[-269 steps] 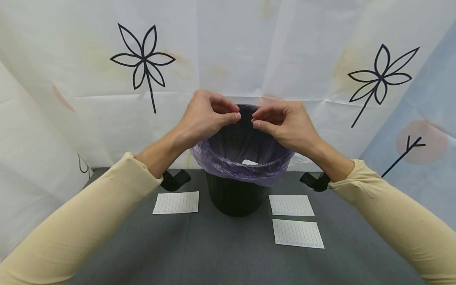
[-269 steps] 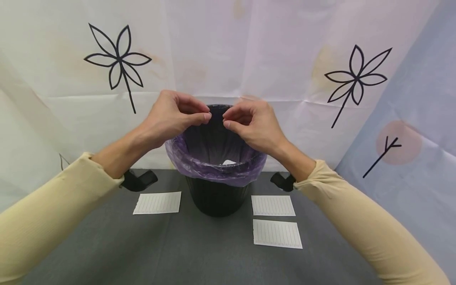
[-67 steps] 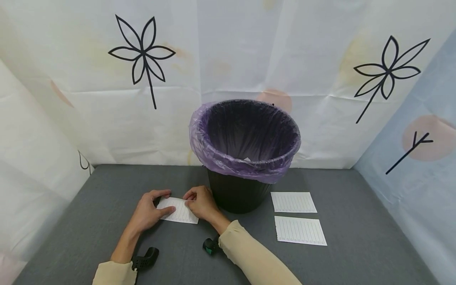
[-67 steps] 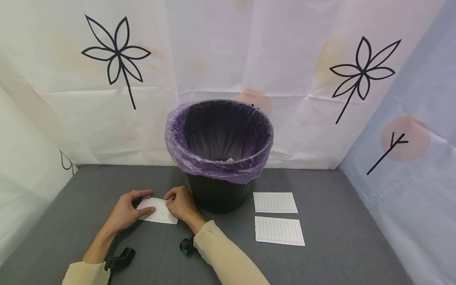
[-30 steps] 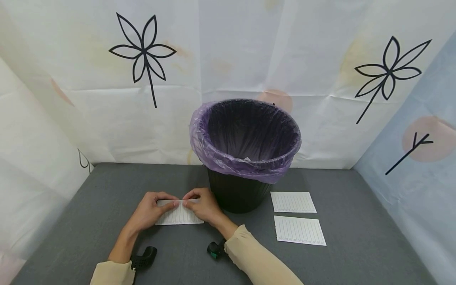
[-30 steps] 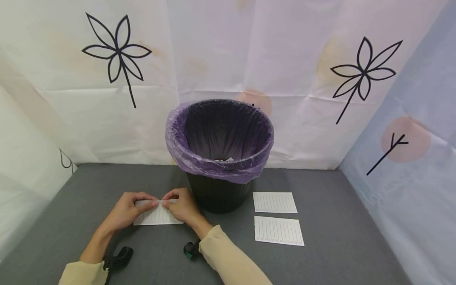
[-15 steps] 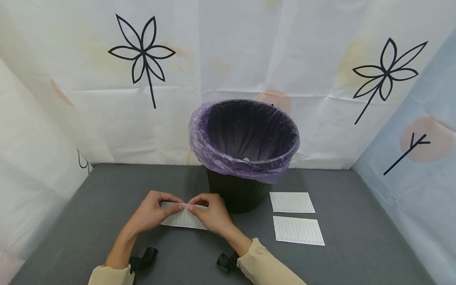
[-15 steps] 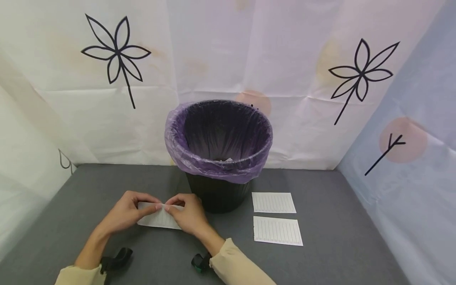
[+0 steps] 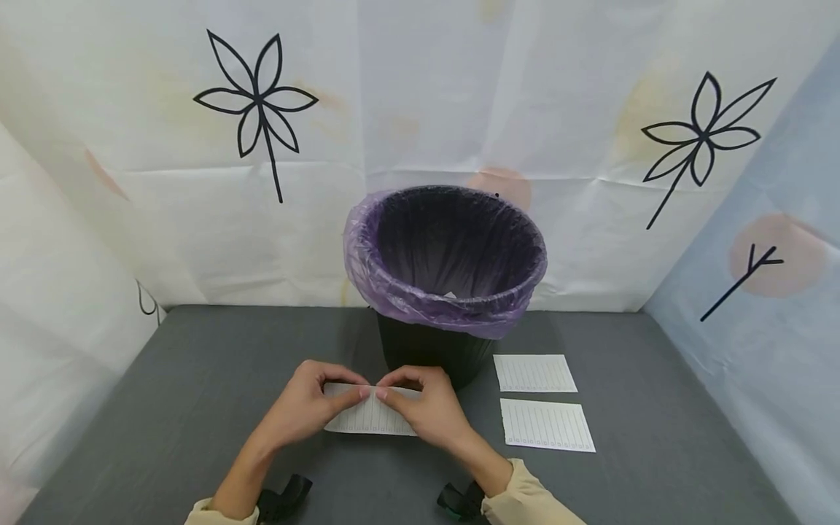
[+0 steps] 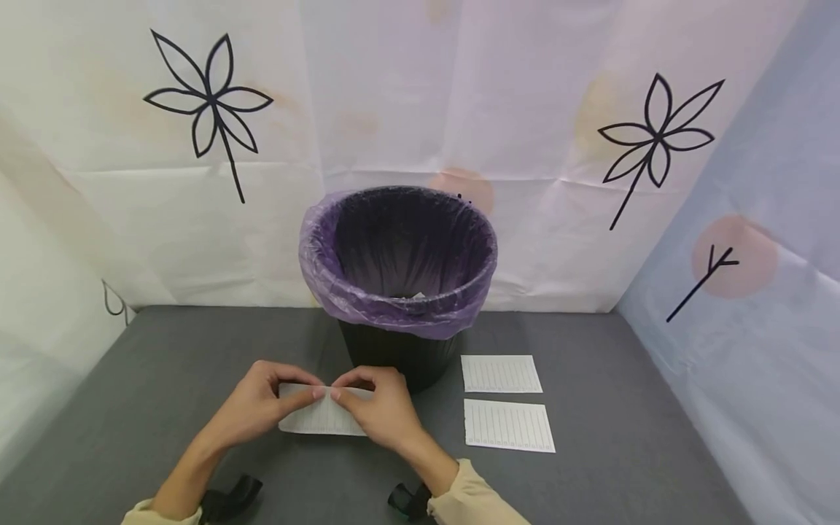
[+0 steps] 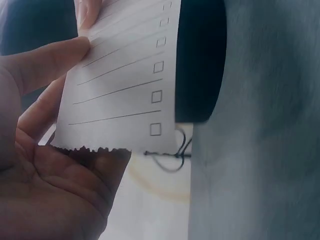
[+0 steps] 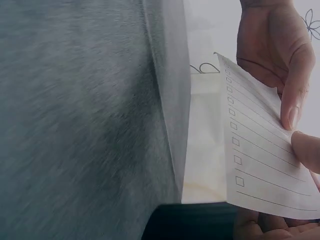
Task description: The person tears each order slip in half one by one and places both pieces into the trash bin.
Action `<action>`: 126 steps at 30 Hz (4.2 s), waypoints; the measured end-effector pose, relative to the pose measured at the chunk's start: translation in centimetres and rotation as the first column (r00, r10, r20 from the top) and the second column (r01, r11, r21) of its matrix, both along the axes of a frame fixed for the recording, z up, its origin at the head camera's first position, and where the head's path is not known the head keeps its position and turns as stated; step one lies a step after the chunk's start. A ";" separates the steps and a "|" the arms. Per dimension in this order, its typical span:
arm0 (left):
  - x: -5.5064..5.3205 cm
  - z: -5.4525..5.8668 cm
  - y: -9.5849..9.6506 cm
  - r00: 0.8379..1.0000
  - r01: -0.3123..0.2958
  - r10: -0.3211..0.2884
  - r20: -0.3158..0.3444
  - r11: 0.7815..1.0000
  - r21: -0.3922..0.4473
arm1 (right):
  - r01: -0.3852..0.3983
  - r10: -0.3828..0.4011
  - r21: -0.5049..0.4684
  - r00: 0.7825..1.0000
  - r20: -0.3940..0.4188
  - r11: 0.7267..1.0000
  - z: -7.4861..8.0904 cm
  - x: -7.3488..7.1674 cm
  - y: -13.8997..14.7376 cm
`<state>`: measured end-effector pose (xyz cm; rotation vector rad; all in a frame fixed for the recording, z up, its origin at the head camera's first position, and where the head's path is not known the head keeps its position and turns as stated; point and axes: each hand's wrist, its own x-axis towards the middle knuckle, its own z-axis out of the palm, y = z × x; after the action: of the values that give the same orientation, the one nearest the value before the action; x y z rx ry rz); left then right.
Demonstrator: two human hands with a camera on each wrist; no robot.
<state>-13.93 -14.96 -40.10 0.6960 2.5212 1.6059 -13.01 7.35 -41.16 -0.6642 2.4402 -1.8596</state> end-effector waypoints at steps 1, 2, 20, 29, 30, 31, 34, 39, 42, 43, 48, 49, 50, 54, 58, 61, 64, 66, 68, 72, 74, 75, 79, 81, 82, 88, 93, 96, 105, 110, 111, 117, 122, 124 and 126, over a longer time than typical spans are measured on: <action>0.1 0.0 0.4 1.000 0.004 -0.004 0.001 1.000 0.004 | -0.003 0.003 -0.005 1.000 0.000 1.000 0.0 0.2 0.4; 0.2 -0.1 0.8 1.000 0.007 -0.007 0.005 1.000 0.008 | -0.003 0.003 -0.004 1.000 -0.004 1.000 -0.1 0.4 0.8; 2.2 -0.6 6.9 0.999 0.012 -0.016 0.047 0.996 0.090 | 0.032 -0.032 0.012 0.999 -0.002 0.999 -0.2 2.5 6.8; 2.8 -1.0 8.1 0.998 -0.028 0.022 0.059 0.994 0.107 | 0.007 -0.009 0.041 0.999 0.038 0.999 0.0 2.7 7.9; 2.8 -1.0 8.2 0.998 -0.028 0.021 0.062 0.994 0.108 | 0.005 -0.007 0.045 0.999 0.041 0.999 0.0 2.7 8.0; 2.9 -0.9 8.2 0.998 -0.027 0.019 0.066 0.993 0.111 | 0.003 -0.005 0.048 0.999 0.043 0.999 0.1 2.7 8.0; 3.0 -0.8 8.3 0.997 -0.032 0.022 0.077 0.992 0.122 | 0.000 -0.003 0.050 0.999 0.041 0.999 0.2 2.7 8.1; 3.0 -0.9 8.3 0.997 -0.032 0.022 0.079 0.991 0.129 | 0.012 -0.013 0.045 0.999 0.037 0.999 0.4 2.8 8.2; 3.1 -1.0 8.2 0.997 -0.035 0.024 0.078 0.989 0.146 | 0.023 -0.024 0.045 0.999 0.036 0.999 0.3 2.8 8.1; 3.1 -1.0 8.2 0.996 -0.038 0.025 0.081 0.987 0.154 | 0.029 -0.030 0.047 0.999 0.036 0.998 0.3 2.8 8.0; 3.2 -1.2 8.1 0.995 -0.048 0.031 0.097 0.982 0.180 | 0.050 -0.051 0.042 0.998 0.019 0.998 0.0 2.7 7.7; 3.1 -1.2 8.1 0.995 -0.050 0.032 0.098 0.982 0.183 | 0.053 -0.053 0.040 0.998 0.016 0.998 0.0 2.7 7.7; 3.1 -1.3 8.1 0.994 -0.052 0.034 0.100 0.981 0.185 | 0.054 -0.055 0.037 0.998 0.013 0.998 -0.1 2.7 7.6; 3.1 -1.4 8.1 0.994 -0.059 0.040 0.103 0.981 0.184 | 0.057 -0.058 0.022 0.998 0.010 0.998 -0.2 2.7 7.4; 3.1 -1.6 8.2 0.994 -0.067 0.050 0.098 0.981 0.182 | 0.054 -0.055 0.003 0.999 0.004 0.999 -0.3 2.7 7.3; 3.1 -1.6 8.3 0.994 -0.069 0.052 0.093 0.980 0.187 | 0.054 -0.054 -0.005 0.999 0.002 0.999 -0.3 2.8 7.3; 3.1 -1.6 8.4 0.994 -0.072 0.055 0.095 0.980 0.188 | 0.053 -0.053 -0.007 0.999 -0.003 0.999 -0.3 2.8 7.2; 3.1 -1.6 8.3 0.994 -0.071 0.053 0.099 0.980 0.188 | 0.055 -0.055 -0.006 0.998 -0.006 0.998 -0.3 2.8 7.2; 3.1 -1.6 8.3 0.994 -0.068 0.050 0.100 0.980 0.187 | 0.061 -0.061 -0.002 0.998 -0.006 0.998 -0.4 2.8 7.1; 3.2 -1.5 8.3 0.993 -0.064 0.045 0.105 0.981 0.183 | 0.073 -0.073 0.009 0.997 -0.005 0.997 -0.4 2.8 7.1; 3.2 -1.5 8.3 0.993 -0.069 0.050 0.110 0.981 0.179 | 0.074 -0.074 0.014 0.997 -0.007 0.997 -0.4 2.8 7.0; 3.2 -1.4 8.3 0.992 -0.072 0.052 0.114 0.981 0.178 | 0.073 -0.073 0.016 0.997 -0.007 0.997 -0.4 2.9 7.0; 3.4 -1.4 8.3 0.990 -0.082 0.061 0.125 0.982 0.170 | 0.068 -0.068 0.019 0.998 -0.005 0.998 -0.4 2.9 7.0; 3.4 -1.4 8.4 0.989 -0.086 0.065 0.130 0.982 0.166 | 0.065 -0.065 0.020 0.998 -0.003 0.998 -0.4 2.9 7.0; 3.4 -1.5 8.4 0.989 -0.087 0.066 0.133 0.982 0.165 | 0.064 -0.064 0.019 0.998 -0.002 0.998 -0.4 2.9 7.0; 3.5 -1.6 8.5 0.987 -0.094 0.071 0.143 0.983 0.156 | 0.071 -0.070 0.025 0.997 -0.013 0.997 -0.5 3.0 7.0; 3.4 -1.5 8.5 0.984 -0.105 0.080 0.158 0.982 0.155 | 0.082 -0.081 0.022 0.996 -0.029 0.996 -0.6 3.1 6.8; 3.3 -1.5 8.4 0.980 -0.103 0.071 0.184 0.980 0.171 | 0.087 -0.087 0.017 0.996 -0.024 0.996 -0.7 3.2 6.7; 3.2 -1.6 8.1 0.953 -0.098 0.023 0.302 0.967 0.235 | 0.094 -0.095 -0.017 0.994 -0.061 0.995 -1.1 3.2 6.3; 3.2 -1.6 8.0 0.943 -0.099 0.011 0.333 0.963 0.250 | 0.112 -0.113 -0.019 0.991 -0.072 0.994 -1.3 3.2 6.2; 3.2 -1.7 8.0 0.942 -0.100 0.010 0.337 0.963 0.252 | 0.114 -0.115 -0.019 0.990 -0.076 0.993 -1.3 3.2 6.2; 3.1 -1.7 8.0 0.933 -0.100 -0.006 0.359 0.956 0.276 | 0.121 -0.124 -0.034 0.988 -0.090 0.992 -1.3 3.2 6.0; 3.1 -1.6 8.1 0.923 -0.097 -0.031 0.383 0.946 0.311 | 0.124 -0.129 -0.045 0.985 -0.117 0.991 -1.5 3.3 5.9; 3.1 -1.6 8.0 0.917 -0.099 -0.040 0.397 0.941 0.322 | 0.124 -0.129 -0.048 0.984 -0.124 0.991 -1.5 3.3 5.9; 3.1 -1.5 8.0 0.911 -0.101 -0.049 0.410 0.936 0.336 | 0.124 -0.130 -0.054 0.984 -0.124 0.991 -1.5 3.3 5.9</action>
<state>-10.80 -6.93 -41.62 0.2941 1.9747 1.9905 -9.71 13.24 -42.71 -0.6643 2.5827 -1.9839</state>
